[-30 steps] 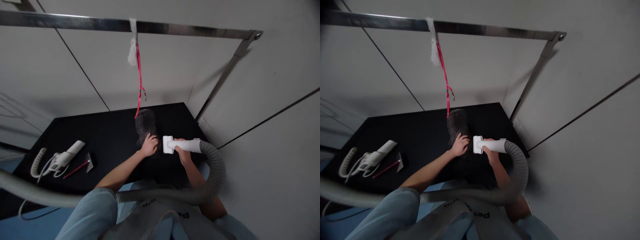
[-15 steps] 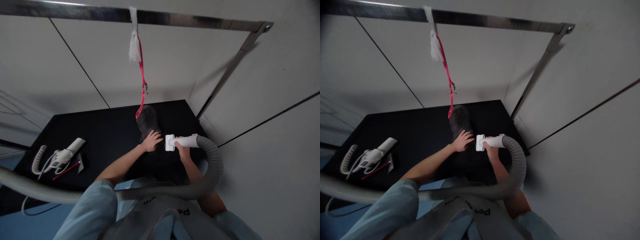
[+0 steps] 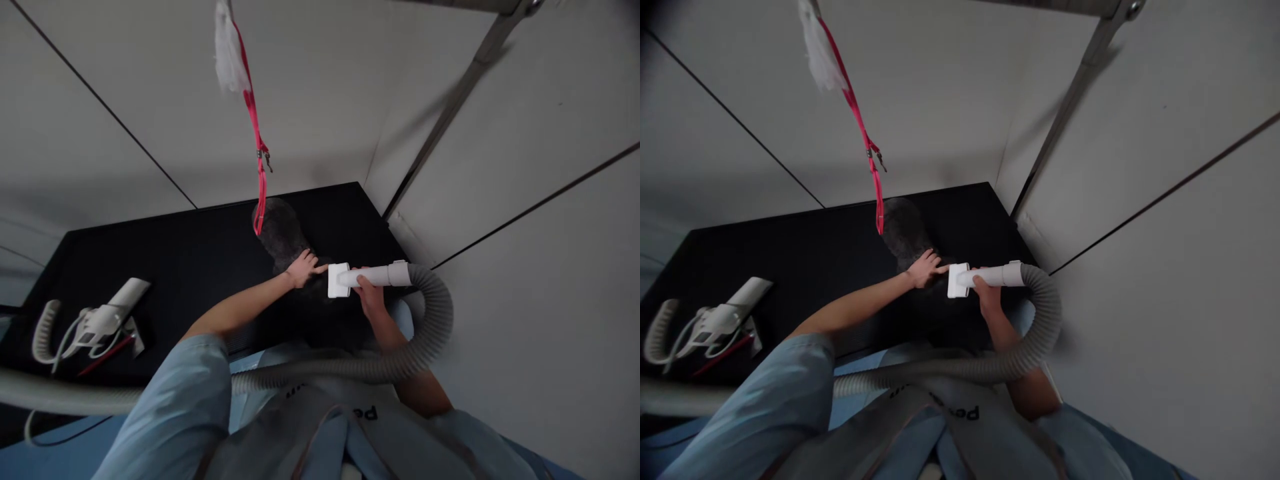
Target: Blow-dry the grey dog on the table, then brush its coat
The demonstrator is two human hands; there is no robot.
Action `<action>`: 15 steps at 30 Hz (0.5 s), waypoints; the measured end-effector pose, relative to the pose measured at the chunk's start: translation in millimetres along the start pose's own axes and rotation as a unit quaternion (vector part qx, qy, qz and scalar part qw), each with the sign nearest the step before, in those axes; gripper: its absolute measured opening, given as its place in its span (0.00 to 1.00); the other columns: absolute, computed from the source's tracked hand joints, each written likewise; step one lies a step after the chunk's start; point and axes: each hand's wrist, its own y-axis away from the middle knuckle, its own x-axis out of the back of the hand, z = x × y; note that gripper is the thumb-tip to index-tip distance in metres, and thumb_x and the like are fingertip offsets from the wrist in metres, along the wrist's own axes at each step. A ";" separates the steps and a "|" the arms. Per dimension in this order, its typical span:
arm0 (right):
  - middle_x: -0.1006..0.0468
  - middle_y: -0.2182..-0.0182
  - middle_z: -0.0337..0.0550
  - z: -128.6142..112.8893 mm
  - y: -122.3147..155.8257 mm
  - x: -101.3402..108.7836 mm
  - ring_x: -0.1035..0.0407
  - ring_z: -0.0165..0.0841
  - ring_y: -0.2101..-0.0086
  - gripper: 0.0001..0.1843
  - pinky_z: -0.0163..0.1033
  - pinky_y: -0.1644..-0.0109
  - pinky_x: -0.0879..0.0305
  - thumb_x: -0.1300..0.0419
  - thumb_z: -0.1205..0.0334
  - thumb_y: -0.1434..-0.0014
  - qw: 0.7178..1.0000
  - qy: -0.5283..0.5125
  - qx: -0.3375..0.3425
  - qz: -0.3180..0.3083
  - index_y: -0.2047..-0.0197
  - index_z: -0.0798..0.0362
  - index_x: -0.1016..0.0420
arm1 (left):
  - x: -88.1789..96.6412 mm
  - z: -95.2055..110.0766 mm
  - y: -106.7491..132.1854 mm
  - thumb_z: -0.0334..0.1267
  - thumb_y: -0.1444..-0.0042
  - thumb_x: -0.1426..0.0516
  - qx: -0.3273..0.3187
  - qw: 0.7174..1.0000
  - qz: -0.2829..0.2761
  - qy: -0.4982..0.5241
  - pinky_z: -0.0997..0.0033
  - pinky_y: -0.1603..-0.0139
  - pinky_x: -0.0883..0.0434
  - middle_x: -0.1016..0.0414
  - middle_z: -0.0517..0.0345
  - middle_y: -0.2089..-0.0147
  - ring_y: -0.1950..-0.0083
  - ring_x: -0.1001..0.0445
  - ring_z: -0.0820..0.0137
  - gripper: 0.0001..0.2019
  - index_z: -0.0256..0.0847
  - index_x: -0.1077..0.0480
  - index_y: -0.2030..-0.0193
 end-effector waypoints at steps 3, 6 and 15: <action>0.24 0.55 0.47 6.0 6.1 -0.1 0.29 0.41 0.53 0.23 0.48 0.53 0.29 0.38 0.56 0.52 0.999 -0.029 -0.018 0.013 0.53 0.50 0.38 | -4.6 -0.1 5.0 0.41 0.56 0.40 0.003 1.000 0.005 0.002 0.51 0.34 0.60 0.32 0.44 0.48 0.43 0.40 0.53 0.39 0.45 0.45 0.34; 0.25 0.54 0.47 10.0 9.0 2.0 0.29 0.41 0.52 0.24 0.51 0.51 0.30 0.38 0.56 0.53 0.997 -0.060 -0.051 0.023 0.53 0.49 0.39 | -8.9 0.1 4.7 0.40 0.56 0.41 0.006 1.000 0.012 0.005 0.51 0.34 0.60 0.33 0.44 0.48 0.42 0.41 0.53 0.37 0.43 0.42 0.35; 0.26 0.53 0.49 7.3 10.9 10.8 0.30 0.42 0.52 0.25 0.48 0.52 0.30 0.39 0.54 0.53 0.998 -0.058 -0.028 0.019 0.53 0.49 0.40 | -7.7 0.5 -6.1 0.36 0.54 0.45 0.007 0.999 0.011 0.043 0.54 0.35 0.56 0.30 0.43 0.51 0.44 0.38 0.53 0.24 0.40 0.27 0.48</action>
